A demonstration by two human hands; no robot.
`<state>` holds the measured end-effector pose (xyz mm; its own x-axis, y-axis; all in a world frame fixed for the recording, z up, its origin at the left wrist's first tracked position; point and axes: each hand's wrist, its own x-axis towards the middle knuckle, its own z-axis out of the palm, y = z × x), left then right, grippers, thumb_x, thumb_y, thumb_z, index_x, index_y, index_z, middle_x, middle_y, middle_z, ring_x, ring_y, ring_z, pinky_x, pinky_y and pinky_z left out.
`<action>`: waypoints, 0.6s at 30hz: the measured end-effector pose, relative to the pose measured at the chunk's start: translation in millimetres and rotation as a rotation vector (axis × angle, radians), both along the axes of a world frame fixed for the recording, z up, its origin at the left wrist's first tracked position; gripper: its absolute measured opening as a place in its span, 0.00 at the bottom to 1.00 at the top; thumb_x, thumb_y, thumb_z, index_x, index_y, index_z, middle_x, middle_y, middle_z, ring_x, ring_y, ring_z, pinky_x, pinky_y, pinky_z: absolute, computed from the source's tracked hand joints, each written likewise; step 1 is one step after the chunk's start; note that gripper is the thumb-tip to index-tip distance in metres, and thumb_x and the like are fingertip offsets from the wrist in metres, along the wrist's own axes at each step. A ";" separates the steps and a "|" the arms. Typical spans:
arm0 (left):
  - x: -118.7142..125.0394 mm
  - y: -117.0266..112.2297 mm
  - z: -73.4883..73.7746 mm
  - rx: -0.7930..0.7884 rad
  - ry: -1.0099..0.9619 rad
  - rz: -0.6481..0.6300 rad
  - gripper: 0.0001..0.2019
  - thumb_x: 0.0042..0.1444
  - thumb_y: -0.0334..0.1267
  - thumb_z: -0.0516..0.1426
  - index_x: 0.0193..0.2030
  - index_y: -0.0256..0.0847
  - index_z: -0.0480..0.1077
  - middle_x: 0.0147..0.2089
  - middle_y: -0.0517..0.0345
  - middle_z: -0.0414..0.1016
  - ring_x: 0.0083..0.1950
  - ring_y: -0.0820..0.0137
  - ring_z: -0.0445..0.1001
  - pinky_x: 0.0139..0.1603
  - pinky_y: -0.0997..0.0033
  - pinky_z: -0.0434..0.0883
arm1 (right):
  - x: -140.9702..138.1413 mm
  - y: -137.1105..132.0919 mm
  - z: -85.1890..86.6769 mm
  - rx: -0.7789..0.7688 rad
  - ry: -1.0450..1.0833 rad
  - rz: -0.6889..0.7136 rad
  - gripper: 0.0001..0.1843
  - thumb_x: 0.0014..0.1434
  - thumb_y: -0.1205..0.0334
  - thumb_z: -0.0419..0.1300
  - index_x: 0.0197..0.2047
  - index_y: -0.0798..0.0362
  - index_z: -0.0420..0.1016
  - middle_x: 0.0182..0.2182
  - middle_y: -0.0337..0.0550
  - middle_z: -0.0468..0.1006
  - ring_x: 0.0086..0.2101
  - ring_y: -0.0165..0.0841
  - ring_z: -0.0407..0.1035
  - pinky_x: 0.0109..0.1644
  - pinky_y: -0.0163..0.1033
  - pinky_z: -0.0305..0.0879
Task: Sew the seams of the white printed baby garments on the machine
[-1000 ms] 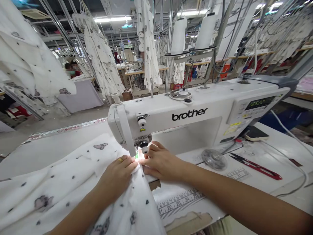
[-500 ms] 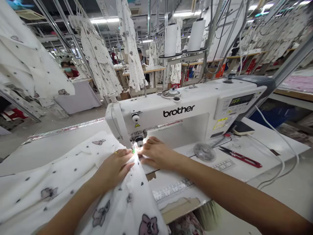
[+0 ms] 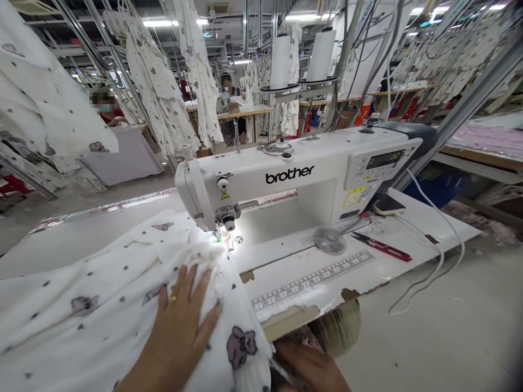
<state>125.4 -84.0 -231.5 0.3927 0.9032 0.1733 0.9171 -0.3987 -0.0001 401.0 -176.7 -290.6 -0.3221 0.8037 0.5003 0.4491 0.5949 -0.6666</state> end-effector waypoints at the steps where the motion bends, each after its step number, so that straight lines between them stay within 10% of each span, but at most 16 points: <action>1: 2.5 9.5 1.1 -0.051 -0.001 0.015 0.28 0.67 0.48 0.46 0.72 0.45 0.51 0.74 0.45 0.49 0.75 0.46 0.43 0.64 0.30 0.56 | -10.9 0.5 -2.5 -0.174 0.074 0.045 0.23 0.68 0.44 0.51 0.43 0.56 0.75 0.33 0.47 0.79 0.32 0.33 0.73 0.35 0.32 0.66; 4: -0.3 44.2 12.2 -0.155 -0.031 -0.045 0.27 0.67 0.48 0.45 0.70 0.43 0.55 0.73 0.44 0.51 0.75 0.47 0.41 0.66 0.30 0.52 | -45.0 5.5 1.7 -0.652 0.304 0.249 0.35 0.65 0.35 0.49 0.18 0.55 0.59 0.16 0.35 0.58 0.19 0.25 0.55 0.23 0.31 0.50; 9: -41.5 74.5 33.8 -0.207 -0.024 -0.293 0.28 0.67 0.48 0.47 0.72 0.51 0.49 0.75 0.53 0.46 0.75 0.51 0.43 0.70 0.38 0.48 | -80.3 5.8 -5.9 -1.037 0.540 0.600 0.39 0.50 0.29 0.60 0.15 0.54 0.49 0.16 0.31 0.47 0.20 0.20 0.41 0.22 0.33 0.36; 13: -63.9 36.2 43.6 -0.161 0.055 -0.309 0.35 0.65 0.52 0.51 0.74 0.55 0.40 0.75 0.55 0.46 0.74 0.49 0.47 0.69 0.36 0.52 | -82.4 0.5 -30.4 -1.048 0.521 0.432 0.36 0.56 0.30 0.56 0.19 0.54 0.53 0.16 0.31 0.49 0.19 0.21 0.42 0.21 0.32 0.35; 18: -58.7 -40.8 26.2 0.171 -0.079 -0.194 0.30 0.60 0.51 0.56 0.67 0.49 0.58 0.63 0.50 0.69 0.60 0.57 0.72 0.54 0.60 0.75 | -75.3 -2.4 -22.4 -0.773 0.435 0.363 0.32 0.60 0.34 0.53 0.24 0.57 0.67 0.23 0.37 0.63 0.26 0.27 0.57 0.29 0.30 0.52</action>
